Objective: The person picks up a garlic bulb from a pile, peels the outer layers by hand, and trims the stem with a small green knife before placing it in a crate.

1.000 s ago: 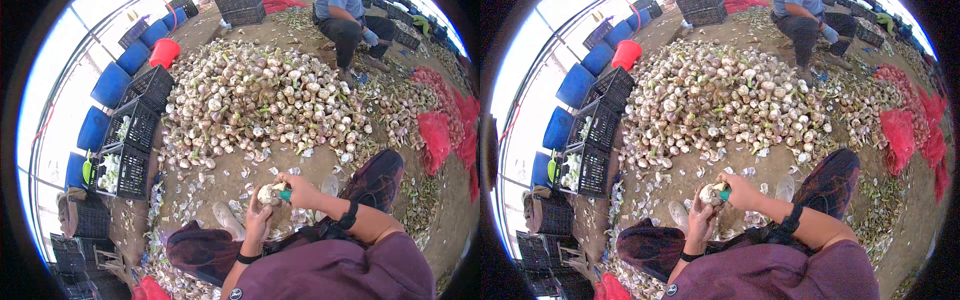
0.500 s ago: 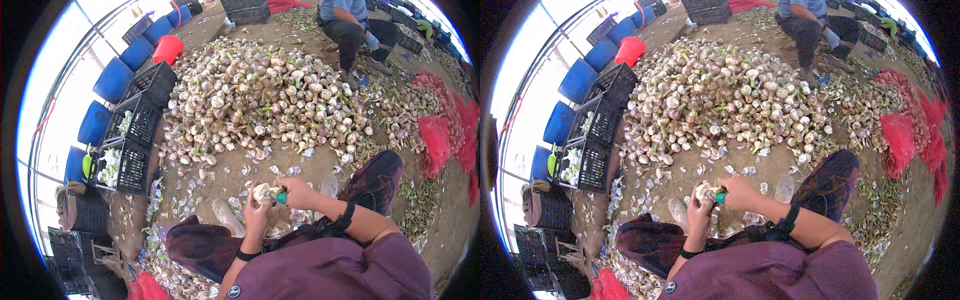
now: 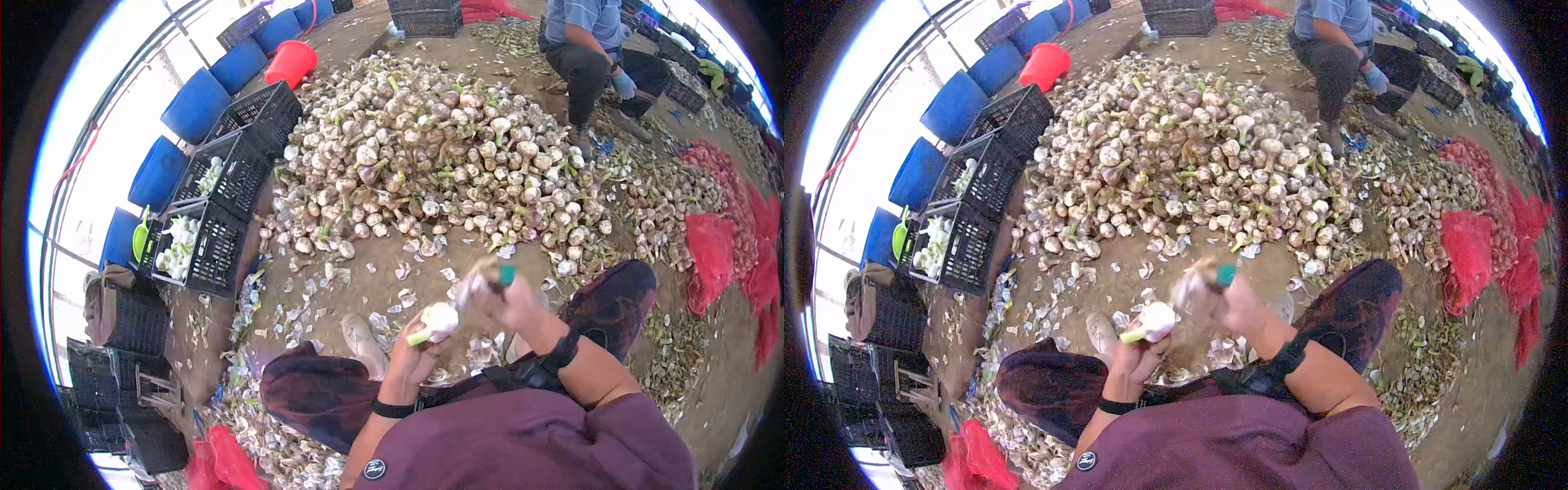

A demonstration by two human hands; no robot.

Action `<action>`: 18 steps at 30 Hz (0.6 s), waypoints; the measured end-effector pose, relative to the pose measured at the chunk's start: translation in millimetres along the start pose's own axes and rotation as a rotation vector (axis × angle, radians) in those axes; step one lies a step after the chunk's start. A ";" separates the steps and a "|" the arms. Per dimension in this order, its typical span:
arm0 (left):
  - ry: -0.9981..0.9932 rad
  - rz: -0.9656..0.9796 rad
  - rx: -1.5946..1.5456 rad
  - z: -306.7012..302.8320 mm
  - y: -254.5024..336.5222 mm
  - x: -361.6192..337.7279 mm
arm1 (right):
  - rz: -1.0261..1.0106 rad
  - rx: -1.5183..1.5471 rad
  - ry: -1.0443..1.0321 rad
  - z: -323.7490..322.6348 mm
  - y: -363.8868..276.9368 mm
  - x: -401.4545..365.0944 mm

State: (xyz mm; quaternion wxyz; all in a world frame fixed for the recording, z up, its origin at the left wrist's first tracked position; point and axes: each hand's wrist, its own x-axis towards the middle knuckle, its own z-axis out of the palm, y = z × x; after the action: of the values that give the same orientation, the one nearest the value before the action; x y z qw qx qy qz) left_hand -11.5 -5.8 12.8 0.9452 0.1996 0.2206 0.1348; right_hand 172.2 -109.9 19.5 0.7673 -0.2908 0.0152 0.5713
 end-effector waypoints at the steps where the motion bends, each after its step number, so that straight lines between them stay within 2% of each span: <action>1: 0.007 0.001 0.007 -0.4 0.8 -4.4 | 0.003 0.207 0.044 -0.6 -11.9 2.6; 4: 0.006 0.066 0.035 -3.1 0.1 -4.5 | -0.097 -0.955 0.210 -25.1 -17.5 13.3; 5: 0.006 0.095 0.045 -5.2 -0.7 -3.0 | -0.121 -1.784 -0.174 -29.6 -18.8 12.5; 8: 0.136 0.097 -0.019 -9.8 -2.8 5.7 | -0.337 -2.080 -0.077 11.3 1.1 -16.6; 9: 0.118 0.134 0.020 -9.2 -3.9 7.3 | -0.449 -1.909 -0.032 13.6 6.9 -14.8; 12: 0.202 0.140 -0.044 0.8 -6.1 8.7 | -0.694 -1.575 -0.141 43.7 13.0 -14.3; 13: 0.133 0.135 -0.014 0.3 -6.3 8.3 | -0.755 -1.654 -0.175 42.9 18.9 -11.8; 16: 0.142 0.128 -0.043 -8.6 -9.6 11.2 | -0.692 -1.841 -0.243 37.2 30.1 -9.3; 18: 0.135 0.146 -0.048 -13.2 -12.1 10.0 | -0.778 -1.850 -0.263 37.0 33.6 -9.1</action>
State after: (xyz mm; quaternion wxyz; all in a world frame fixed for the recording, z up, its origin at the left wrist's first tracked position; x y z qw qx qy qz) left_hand -7.0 -8.9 -6.9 0.9203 0.1830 0.2654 0.2218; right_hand 127.8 -94.6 39.0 0.3695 -0.6909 -0.6138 0.0967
